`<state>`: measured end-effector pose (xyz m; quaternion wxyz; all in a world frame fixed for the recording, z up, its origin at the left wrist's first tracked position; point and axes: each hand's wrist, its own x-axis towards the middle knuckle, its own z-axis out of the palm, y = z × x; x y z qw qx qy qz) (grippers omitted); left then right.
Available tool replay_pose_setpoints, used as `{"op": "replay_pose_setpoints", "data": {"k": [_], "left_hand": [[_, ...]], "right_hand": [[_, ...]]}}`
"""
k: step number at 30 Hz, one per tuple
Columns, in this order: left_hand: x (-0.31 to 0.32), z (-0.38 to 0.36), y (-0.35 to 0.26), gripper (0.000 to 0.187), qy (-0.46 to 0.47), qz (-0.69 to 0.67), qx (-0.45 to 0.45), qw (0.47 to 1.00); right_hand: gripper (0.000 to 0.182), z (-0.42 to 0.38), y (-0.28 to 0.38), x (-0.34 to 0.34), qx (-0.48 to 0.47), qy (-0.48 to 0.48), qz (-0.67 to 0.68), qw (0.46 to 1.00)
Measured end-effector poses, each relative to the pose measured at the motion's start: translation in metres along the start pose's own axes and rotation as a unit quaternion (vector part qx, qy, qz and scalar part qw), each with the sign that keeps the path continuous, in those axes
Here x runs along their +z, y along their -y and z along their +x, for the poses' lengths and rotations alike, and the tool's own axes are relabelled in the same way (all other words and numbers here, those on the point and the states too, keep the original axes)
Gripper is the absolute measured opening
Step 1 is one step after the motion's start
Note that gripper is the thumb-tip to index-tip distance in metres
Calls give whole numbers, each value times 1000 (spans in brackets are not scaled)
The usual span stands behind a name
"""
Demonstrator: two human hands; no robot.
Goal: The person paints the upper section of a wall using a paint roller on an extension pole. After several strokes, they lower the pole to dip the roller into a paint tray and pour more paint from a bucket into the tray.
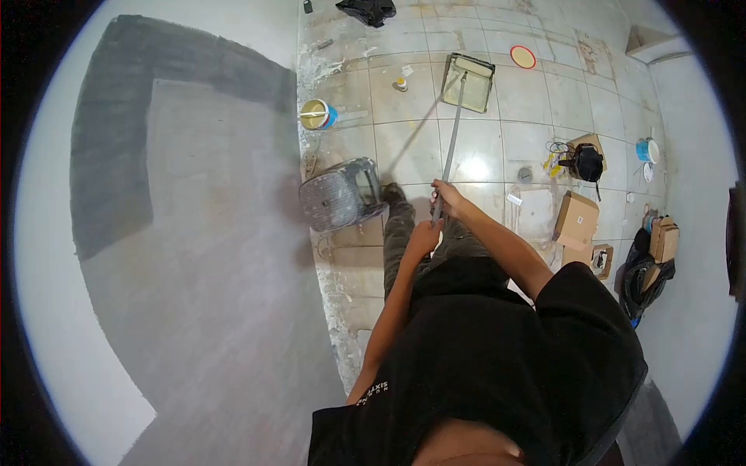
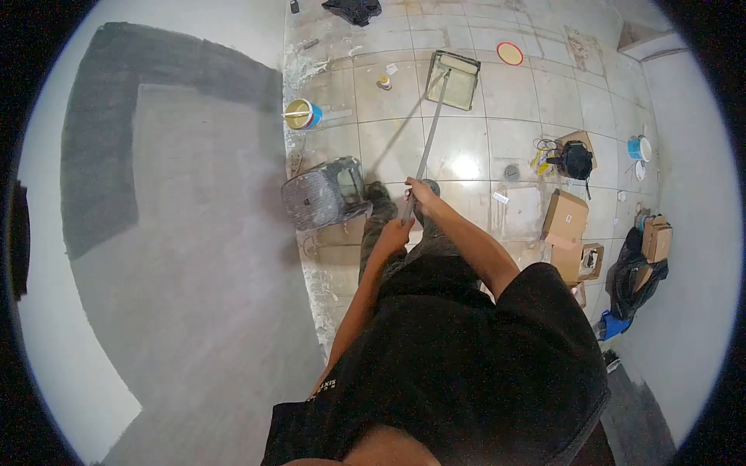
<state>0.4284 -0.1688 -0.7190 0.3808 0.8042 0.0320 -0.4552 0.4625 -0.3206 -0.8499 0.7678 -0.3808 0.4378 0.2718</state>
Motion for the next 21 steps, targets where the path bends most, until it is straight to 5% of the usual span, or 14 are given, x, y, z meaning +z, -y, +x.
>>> {"op": "replay_pose_setpoints", "data": {"k": [5,8,11,16,21], "left_hand": [[-33,18,30,61,-9,-31,44,999],[-72,13,33,60,89,-230,16,969],[-126,-10,25,59,118,-225,18,967],[-192,13,121,50,20,-207,44,977],[-258,69,256,47,-24,-91,-7,995]], "right_hand": [[23,-2,20,37,27,6,21,999],[23,2,16,63,17,-27,46,998],[22,21,25,71,-5,-41,70,997],[55,-20,53,40,7,-131,-141,981],[53,-32,5,-51,-83,-238,-337,907]]}}
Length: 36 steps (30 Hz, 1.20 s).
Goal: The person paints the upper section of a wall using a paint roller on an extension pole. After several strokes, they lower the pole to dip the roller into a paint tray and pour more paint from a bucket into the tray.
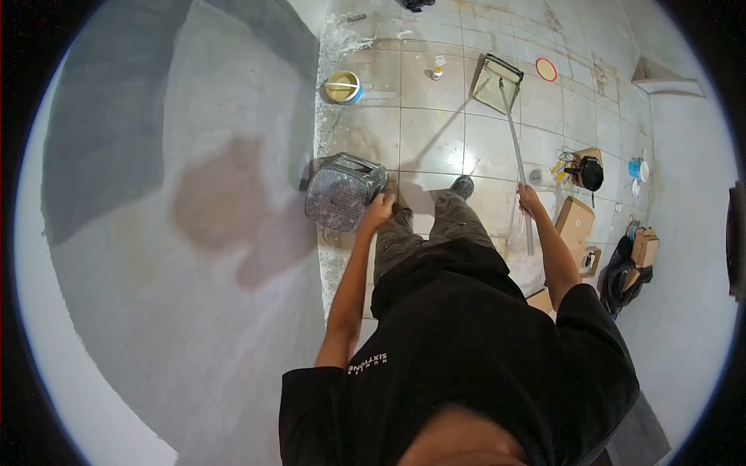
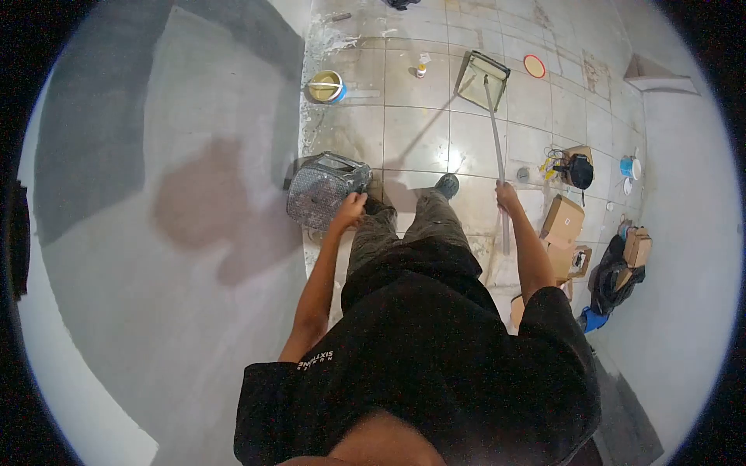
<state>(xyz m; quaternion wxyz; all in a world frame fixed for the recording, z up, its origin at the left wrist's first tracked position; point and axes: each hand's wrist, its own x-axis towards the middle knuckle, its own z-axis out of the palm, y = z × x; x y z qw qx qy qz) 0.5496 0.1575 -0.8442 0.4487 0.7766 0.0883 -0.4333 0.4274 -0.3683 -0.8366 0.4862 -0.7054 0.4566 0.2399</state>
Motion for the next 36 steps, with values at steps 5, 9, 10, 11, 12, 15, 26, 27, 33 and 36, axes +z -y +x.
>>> {"op": "replay_pose_setpoints", "data": {"k": [5,9,10,11,12,15,26,27,33,36], "left_hand": [[-67,6,9,48,1,-17,-103,995],[-81,36,21,44,-46,-34,-94,994],[-83,43,16,43,-46,-50,-108,992],[-83,51,11,42,-48,-67,-121,989],[-84,60,9,42,-46,-69,-121,989],[-76,80,-20,41,-60,-78,-135,986],[-33,170,-148,52,-34,113,5,993],[-37,176,-161,52,-39,127,33,991],[-87,250,-174,47,-55,171,-2,984],[-132,297,-176,40,-42,200,-47,978]], "right_hand": [[55,-18,-93,33,-95,-135,-222,961],[55,-79,-97,64,-33,-155,-232,960],[54,-90,-86,64,-6,-159,-193,968],[53,-101,-69,63,19,-161,-155,974],[53,-103,-54,63,40,-162,-118,979],[48,-60,-45,36,31,-115,-62,991],[56,-18,72,-13,104,-26,-40,993],[56,-12,70,-11,67,-29,-62,995],[50,-31,123,-3,133,-35,-105,985],[42,-43,164,0,154,-26,-35,987]]}}
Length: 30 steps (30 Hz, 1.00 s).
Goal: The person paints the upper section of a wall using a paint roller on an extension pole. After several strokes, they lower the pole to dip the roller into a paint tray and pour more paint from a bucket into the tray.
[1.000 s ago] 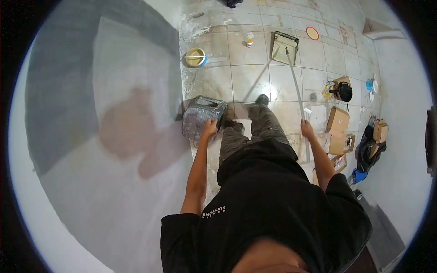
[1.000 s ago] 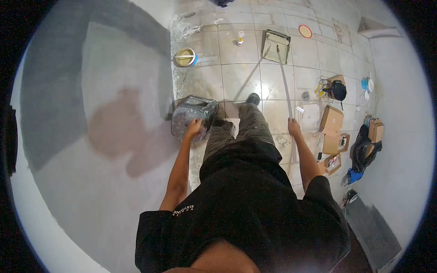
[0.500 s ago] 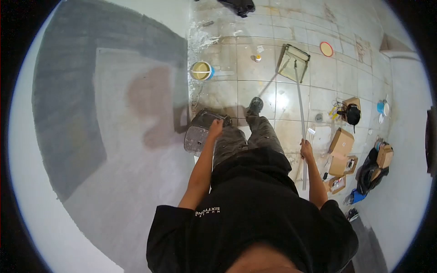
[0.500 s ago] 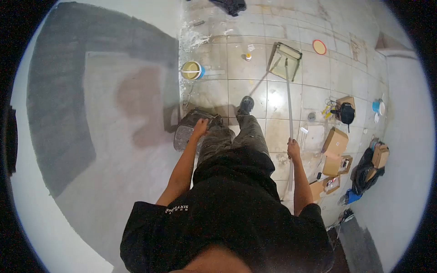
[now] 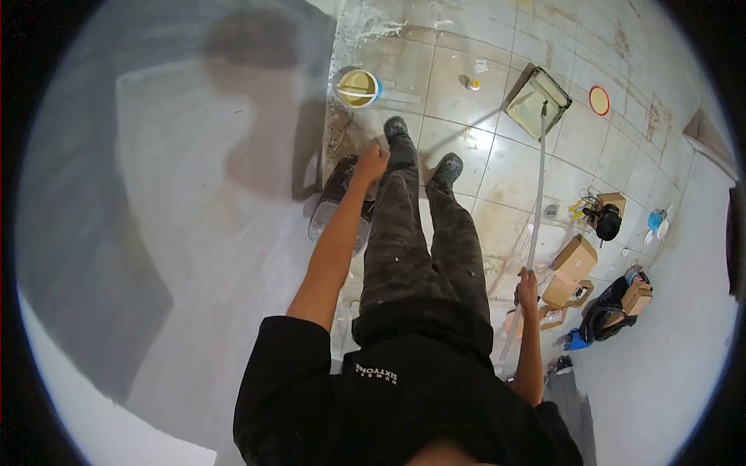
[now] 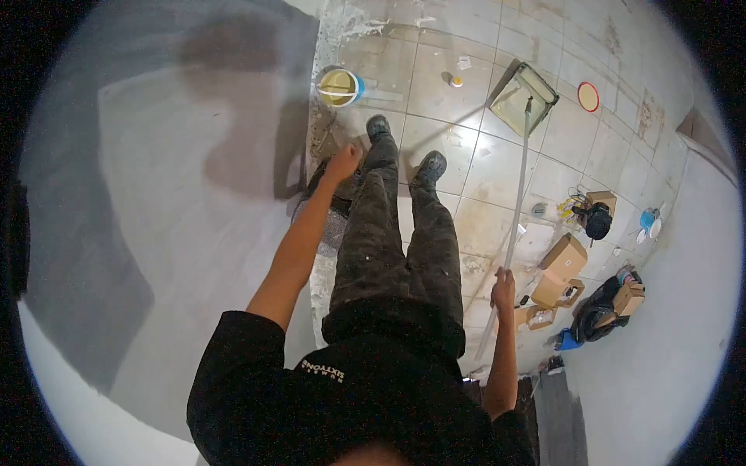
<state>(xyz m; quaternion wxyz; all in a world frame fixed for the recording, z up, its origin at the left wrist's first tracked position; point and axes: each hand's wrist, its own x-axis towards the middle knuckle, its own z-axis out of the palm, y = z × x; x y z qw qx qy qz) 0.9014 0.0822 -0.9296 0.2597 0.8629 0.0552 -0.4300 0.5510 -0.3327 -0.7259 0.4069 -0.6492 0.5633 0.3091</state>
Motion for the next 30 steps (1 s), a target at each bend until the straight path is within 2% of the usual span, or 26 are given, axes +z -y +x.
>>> {"op": "replay_pose_setpoints", "data": {"k": [2,4,6,8,9,12,15,18,21,24,26,30], "left_hand": [[-9,48,25,38,-12,33,-7,999],[-19,103,51,38,-33,76,-4,997],[-26,150,77,41,-57,130,8,990],[-31,193,98,45,-114,186,64,974],[-33,214,106,48,-143,213,93,962],[-45,277,128,50,-152,245,145,946],[-43,325,144,41,-149,279,141,938],[-41,348,161,31,-48,333,85,938],[-39,348,164,23,-38,378,85,921],[-43,341,155,23,-42,356,103,928],[-51,345,144,31,7,396,87,914],[-58,335,87,36,29,433,92,896]], "right_hand": [[38,4,-8,-1,-32,-11,-8,999],[33,8,-10,-5,22,-7,20,1000],[31,-13,54,9,115,5,51,992],[30,-26,112,30,184,18,85,979],[29,-26,127,41,207,26,102,973],[29,-28,167,77,266,51,147,951],[28,-22,168,104,281,74,184,939],[29,-21,177,117,298,71,235,923],[30,-25,186,117,301,87,286,905],[29,-24,189,122,301,114,349,880],[27,-25,187,127,280,134,363,879],[26,-23,173,132,261,123,369,883]]}}
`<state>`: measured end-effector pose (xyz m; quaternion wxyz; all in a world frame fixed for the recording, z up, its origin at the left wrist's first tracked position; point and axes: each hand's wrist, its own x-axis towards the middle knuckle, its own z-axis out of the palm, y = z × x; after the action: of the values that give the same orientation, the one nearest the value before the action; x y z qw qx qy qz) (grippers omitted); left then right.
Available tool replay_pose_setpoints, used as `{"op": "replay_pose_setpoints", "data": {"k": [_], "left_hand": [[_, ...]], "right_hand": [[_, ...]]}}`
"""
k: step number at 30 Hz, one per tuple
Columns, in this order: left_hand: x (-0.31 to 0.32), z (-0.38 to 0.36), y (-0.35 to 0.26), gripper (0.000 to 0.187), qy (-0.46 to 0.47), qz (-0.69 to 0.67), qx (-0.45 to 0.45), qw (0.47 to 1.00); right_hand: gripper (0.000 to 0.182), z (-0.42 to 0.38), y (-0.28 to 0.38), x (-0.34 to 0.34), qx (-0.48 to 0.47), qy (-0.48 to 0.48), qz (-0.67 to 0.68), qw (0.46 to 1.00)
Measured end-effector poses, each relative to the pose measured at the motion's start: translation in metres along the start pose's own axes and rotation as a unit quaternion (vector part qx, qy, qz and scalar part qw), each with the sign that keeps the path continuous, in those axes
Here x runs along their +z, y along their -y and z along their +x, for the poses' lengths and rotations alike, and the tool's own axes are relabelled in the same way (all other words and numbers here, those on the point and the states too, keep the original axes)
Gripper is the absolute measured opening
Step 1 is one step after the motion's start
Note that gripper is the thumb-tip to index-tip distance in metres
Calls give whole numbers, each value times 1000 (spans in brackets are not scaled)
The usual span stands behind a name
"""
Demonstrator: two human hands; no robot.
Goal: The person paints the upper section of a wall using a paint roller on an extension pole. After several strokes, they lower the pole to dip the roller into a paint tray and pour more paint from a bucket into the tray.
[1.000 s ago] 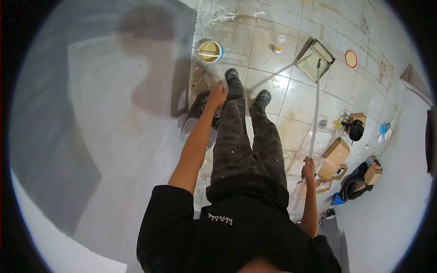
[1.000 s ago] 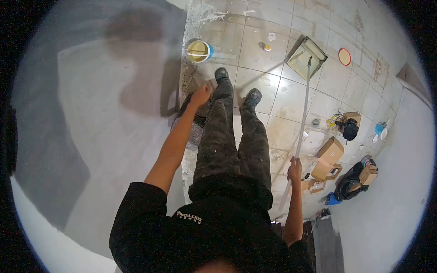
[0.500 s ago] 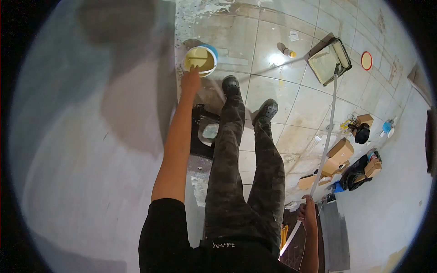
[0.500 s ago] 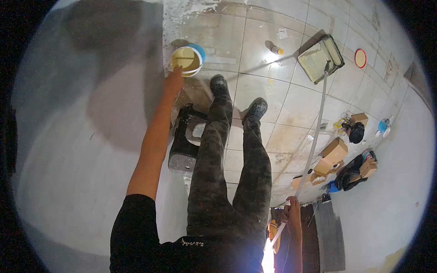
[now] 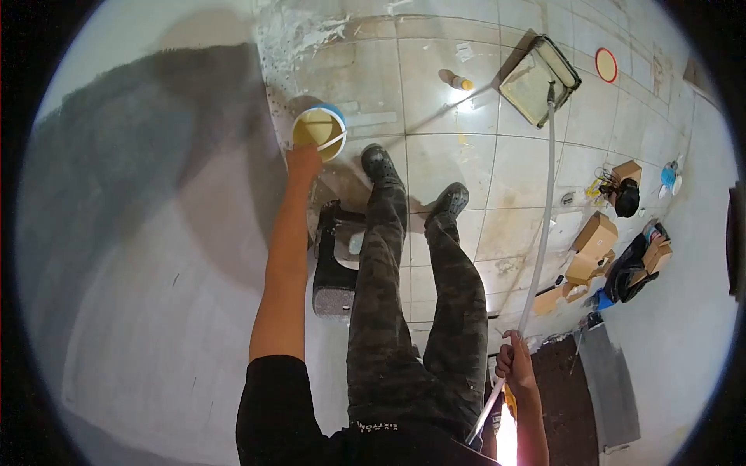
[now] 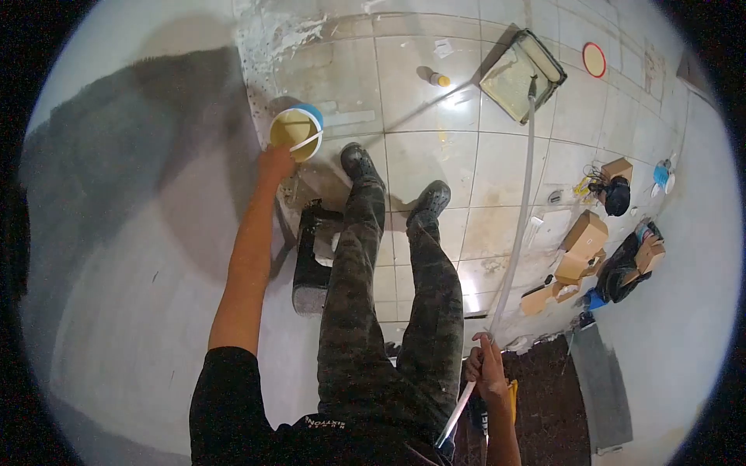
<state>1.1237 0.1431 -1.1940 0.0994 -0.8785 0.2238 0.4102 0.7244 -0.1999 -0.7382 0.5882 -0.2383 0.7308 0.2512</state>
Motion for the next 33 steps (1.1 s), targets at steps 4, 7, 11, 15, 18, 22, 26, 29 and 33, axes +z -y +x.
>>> {"op": "replay_pose_setpoints", "data": {"k": [4,7,11,15,18,22,26,29,33], "left_hand": [[6,-6,-25,33,-39,-4,-7,999],[-4,-45,-50,29,-87,17,25,996],[-18,-77,-112,29,-107,2,37,994],[-40,-90,-192,29,-132,5,49,990],[-43,-88,-256,29,-159,70,70,982],[-45,-94,-335,32,-140,82,87,983],[-35,-95,-401,36,-136,57,132,980],[-27,-93,-443,36,-128,33,157,979],[-40,-105,-504,33,-126,7,186,974]], "right_hand": [[25,9,-13,-31,-31,17,-6,999],[24,19,-11,-55,-44,53,-1,998],[26,34,1,-120,-44,79,14,996],[24,36,9,-188,-78,78,-5,994],[24,71,-1,-241,-74,67,-64,993],[31,200,-57,-298,-179,-8,-162,970],[38,336,-80,-326,-195,-56,-224,953],[42,426,-105,-341,-208,-89,-315,922],[46,448,-94,-332,-179,-107,-377,902]]}}
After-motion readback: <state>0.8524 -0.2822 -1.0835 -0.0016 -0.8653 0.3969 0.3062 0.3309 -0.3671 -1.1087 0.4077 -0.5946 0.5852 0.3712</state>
